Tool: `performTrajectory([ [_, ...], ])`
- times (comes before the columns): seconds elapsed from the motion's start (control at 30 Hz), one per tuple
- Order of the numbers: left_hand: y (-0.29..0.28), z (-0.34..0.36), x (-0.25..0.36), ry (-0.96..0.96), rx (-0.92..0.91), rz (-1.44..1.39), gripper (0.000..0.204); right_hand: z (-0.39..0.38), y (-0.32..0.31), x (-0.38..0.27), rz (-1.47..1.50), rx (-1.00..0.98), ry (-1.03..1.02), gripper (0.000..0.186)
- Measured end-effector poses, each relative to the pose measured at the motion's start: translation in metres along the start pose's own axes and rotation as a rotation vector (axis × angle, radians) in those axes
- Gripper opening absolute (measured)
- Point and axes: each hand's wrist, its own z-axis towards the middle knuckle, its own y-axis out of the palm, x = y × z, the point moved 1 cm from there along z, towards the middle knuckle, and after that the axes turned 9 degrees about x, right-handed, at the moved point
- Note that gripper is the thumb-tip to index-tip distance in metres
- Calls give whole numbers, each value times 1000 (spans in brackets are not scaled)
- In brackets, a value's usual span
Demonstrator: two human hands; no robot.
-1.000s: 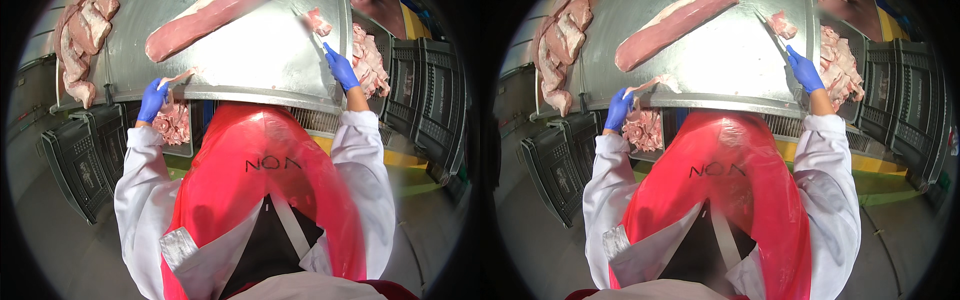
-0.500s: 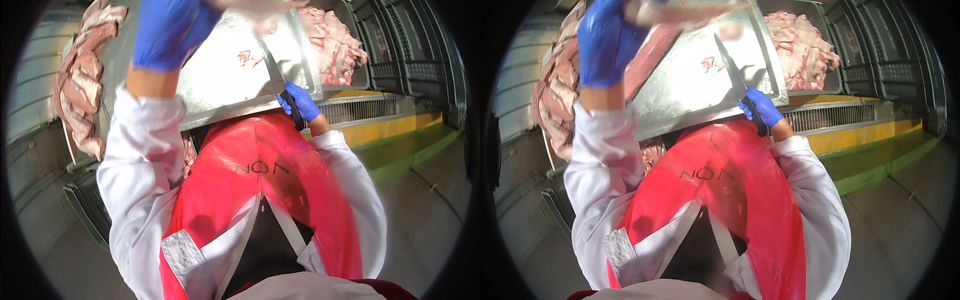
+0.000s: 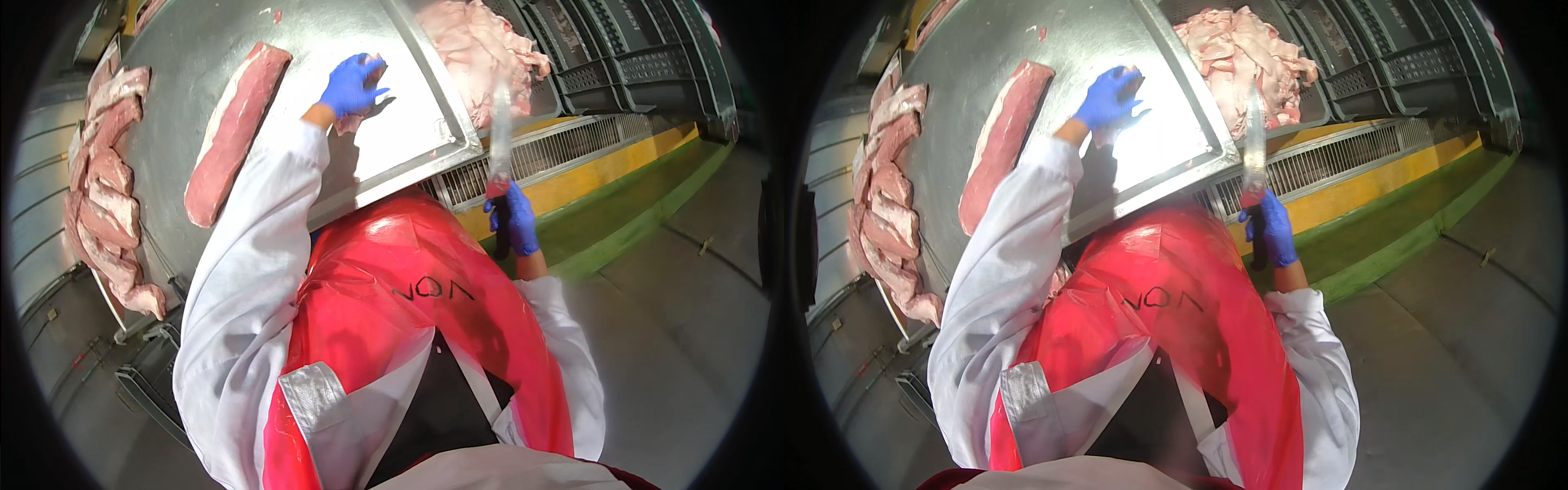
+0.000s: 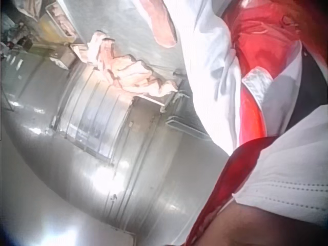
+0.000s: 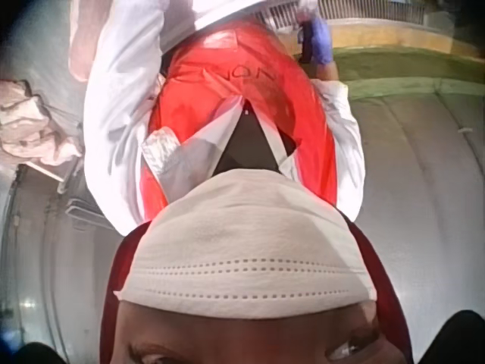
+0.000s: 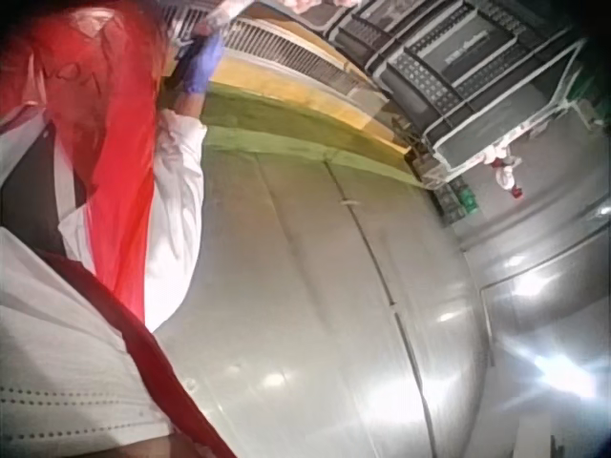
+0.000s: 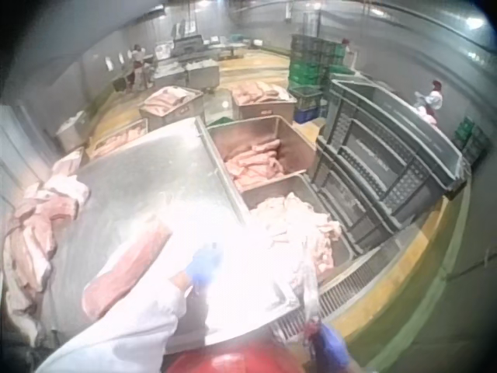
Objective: The person uses a knife to trim fat and connective tissue from large cuts of raw meat on a stainless steel table. They repeatedly slice off layers of fat, flip the meat to access different sides, and place the trimmed pieces into a nearby container.
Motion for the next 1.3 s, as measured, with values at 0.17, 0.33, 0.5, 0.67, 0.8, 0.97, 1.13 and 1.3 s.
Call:
performTrajectory([
  [0.17, -45, -187, -10, 84, 96, 170, 15, 16, -4, -1, -84, 1, -83, 42],
  [0.33, -124, -336, -87, -450, 306, 414, 14, 74, 95, -10, -219, -229, -126, 34],
  [0.5, -201, -514, -113, -868, 340, 528, 16, 138, 281, -12, -524, -426, -192, 34],
  [0.67, -234, -651, -88, -1081, 729, 642, 16, 191, 450, -45, -791, -386, -474, 70],
  [0.8, -213, -715, -96, -1226, 604, 664, 19, 256, 499, -60, -719, -402, -323, 83],
  [0.97, -204, -706, -82, -1374, 260, 773, 44, 272, 503, -56, -719, -369, -200, 86],
  [1.13, -237, -644, -91, -970, 486, 603, 44, 195, 491, -39, -862, -312, -184, 85],
  [1.3, -261, -472, -181, -559, 640, 320, 50, 193, 495, -42, -628, -279, -104, 78],
])
